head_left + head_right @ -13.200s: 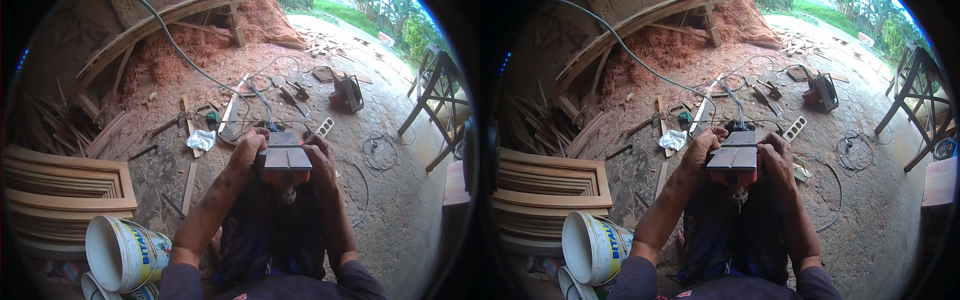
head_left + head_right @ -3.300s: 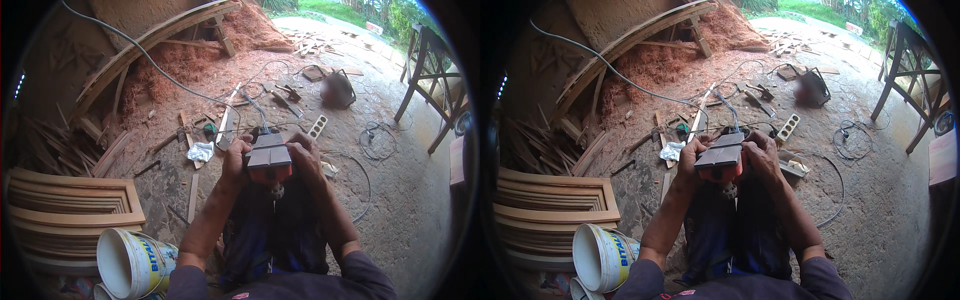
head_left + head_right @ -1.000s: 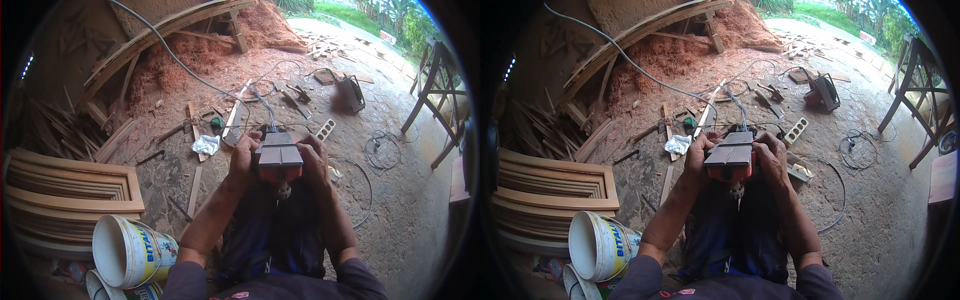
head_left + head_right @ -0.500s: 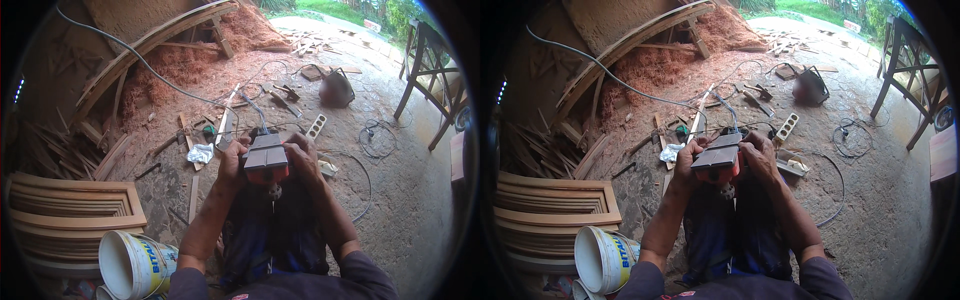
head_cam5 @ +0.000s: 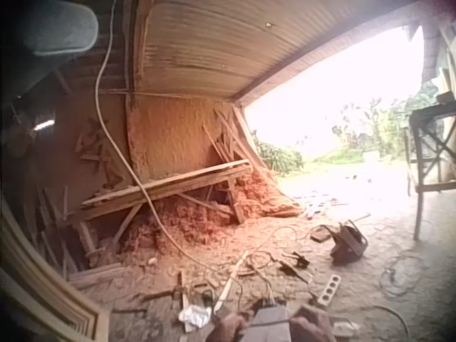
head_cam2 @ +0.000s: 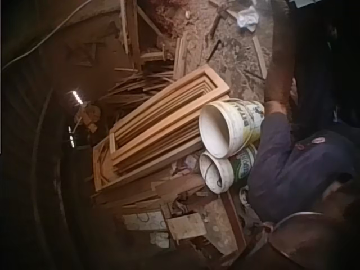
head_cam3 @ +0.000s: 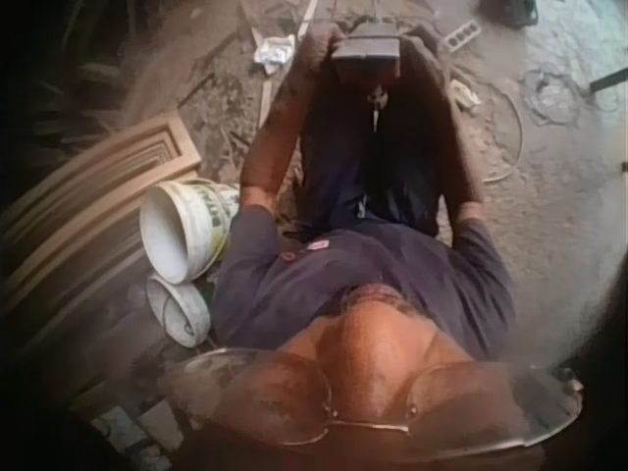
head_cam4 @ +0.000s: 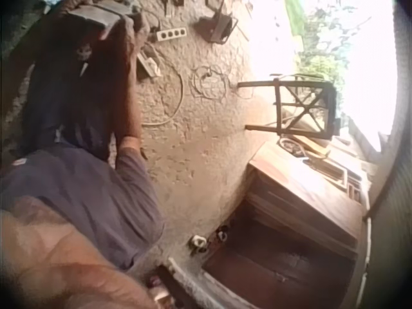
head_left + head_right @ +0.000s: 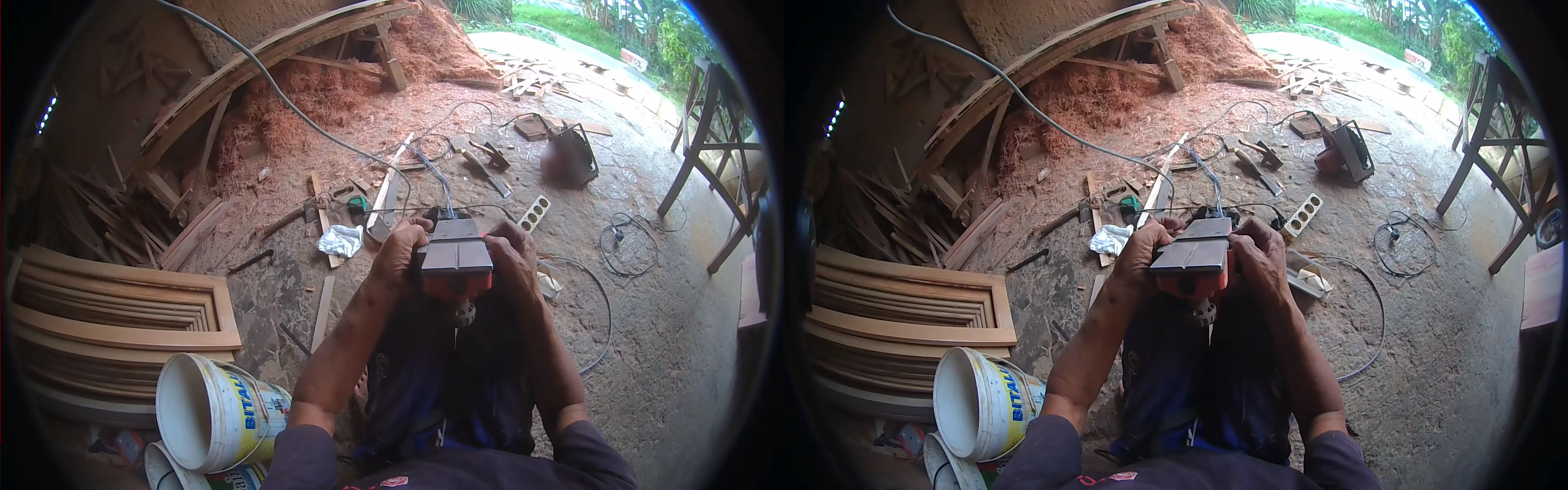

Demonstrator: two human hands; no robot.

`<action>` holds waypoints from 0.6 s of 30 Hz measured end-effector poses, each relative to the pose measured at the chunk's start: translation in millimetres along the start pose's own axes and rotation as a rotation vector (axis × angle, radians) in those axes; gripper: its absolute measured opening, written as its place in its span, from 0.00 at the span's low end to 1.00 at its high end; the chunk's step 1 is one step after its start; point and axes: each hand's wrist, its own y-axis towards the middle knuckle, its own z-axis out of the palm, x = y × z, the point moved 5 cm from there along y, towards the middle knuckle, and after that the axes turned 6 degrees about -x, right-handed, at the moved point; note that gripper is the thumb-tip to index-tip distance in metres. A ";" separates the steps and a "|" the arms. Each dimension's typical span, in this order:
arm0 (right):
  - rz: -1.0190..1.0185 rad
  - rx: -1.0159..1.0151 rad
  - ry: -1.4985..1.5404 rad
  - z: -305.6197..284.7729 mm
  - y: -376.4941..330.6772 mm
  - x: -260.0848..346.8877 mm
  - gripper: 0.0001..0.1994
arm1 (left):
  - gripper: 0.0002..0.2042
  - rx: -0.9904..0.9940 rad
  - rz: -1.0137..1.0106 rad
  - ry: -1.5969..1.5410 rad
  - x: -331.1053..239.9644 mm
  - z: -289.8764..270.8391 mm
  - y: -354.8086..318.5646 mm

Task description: The person sits on the floor and assembles a handheld power tool by attaching a metal base plate to the motor housing. They use a screwdriver to tighten screws and a hammer to tap the components into alignment.

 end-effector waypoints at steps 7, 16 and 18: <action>0.005 -0.003 0.022 1.1 -0.3 -0.7 0.09 | 0.17 -0.009 0.036 0.032 -1.5 -1.3 1.8; 0.020 -0.005 0.052 3.0 -0.9 -3.4 0.09 | 0.18 0.003 0.059 0.030 -1.4 -5.5 4.8; 0.018 -0.008 0.033 2.3 -0.4 -6.5 0.09 | 0.19 0.007 0.069 -0.004 2.4 -8.1 3.8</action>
